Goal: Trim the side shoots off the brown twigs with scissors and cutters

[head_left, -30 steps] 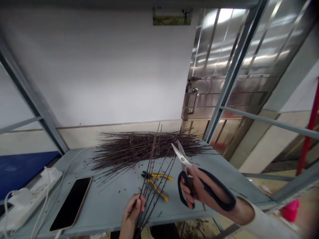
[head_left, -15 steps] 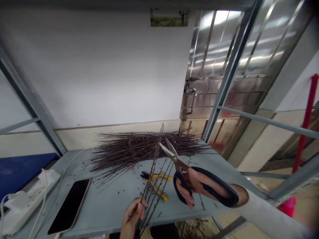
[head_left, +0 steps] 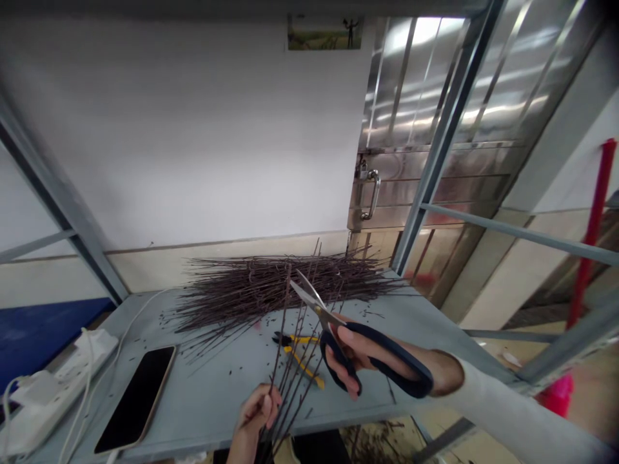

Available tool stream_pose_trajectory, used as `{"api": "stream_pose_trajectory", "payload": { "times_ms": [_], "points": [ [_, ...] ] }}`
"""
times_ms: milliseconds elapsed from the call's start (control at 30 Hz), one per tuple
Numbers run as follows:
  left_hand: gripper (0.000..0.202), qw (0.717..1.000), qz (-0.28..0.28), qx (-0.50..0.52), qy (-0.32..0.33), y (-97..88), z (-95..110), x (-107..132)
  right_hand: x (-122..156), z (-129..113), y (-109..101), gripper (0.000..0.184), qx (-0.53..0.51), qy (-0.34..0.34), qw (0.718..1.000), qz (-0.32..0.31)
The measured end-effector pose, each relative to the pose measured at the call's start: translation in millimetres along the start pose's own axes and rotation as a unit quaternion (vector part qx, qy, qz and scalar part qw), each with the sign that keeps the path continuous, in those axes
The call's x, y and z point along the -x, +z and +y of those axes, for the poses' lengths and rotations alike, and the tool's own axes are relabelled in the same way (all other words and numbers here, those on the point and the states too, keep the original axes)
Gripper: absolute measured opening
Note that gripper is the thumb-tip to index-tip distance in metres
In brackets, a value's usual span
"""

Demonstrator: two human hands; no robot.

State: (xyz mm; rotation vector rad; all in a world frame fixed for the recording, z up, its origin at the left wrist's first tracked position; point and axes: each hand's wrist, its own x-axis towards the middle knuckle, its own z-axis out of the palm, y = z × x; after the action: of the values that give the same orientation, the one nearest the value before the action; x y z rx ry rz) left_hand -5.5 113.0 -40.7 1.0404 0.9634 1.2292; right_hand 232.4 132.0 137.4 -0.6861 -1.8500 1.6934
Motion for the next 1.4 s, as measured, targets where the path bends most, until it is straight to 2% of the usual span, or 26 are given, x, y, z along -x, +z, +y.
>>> {"api": "stream_pose_trajectory", "payload": {
  "times_ms": [100,333,467,600,733,1000,1167,1400],
  "points": [
    [0.046,1.000,-0.004,-0.004,-0.002,0.7,0,0,-2,-3,1,0.041,-0.034,0.006,0.999,-0.017],
    [0.047,1.000,-0.011,-0.018,-0.014,-1.1,-2,-1,-3,-18,5,0.035,-0.042,0.010,0.999,-0.018],
    [0.048,0.999,-0.016,-0.023,-0.020,-0.3,0,0,-2,-29,11,0.036,0.010,0.021,1.000,0.007],
    [0.048,1.000,-0.018,-0.022,-0.011,0.7,2,1,-3,-30,16,0.043,0.035,0.027,0.997,0.055],
    [0.046,1.000,-0.017,-0.012,-0.004,0.8,0,3,-5,-20,20,0.047,0.041,0.029,0.995,0.085],
    [0.043,0.998,0.013,0.051,-0.020,0.1,-1,5,0,-1,28,0.050,-0.068,0.067,0.986,0.135],
    [0.043,0.998,0.017,0.063,-0.018,0.3,0,5,7,1,42,0.051,-0.083,0.062,0.972,0.208],
    [0.046,0.998,0.022,0.050,-0.010,1.7,4,4,24,48,60,0.051,-0.114,0.037,0.954,0.275]
  ]
}}
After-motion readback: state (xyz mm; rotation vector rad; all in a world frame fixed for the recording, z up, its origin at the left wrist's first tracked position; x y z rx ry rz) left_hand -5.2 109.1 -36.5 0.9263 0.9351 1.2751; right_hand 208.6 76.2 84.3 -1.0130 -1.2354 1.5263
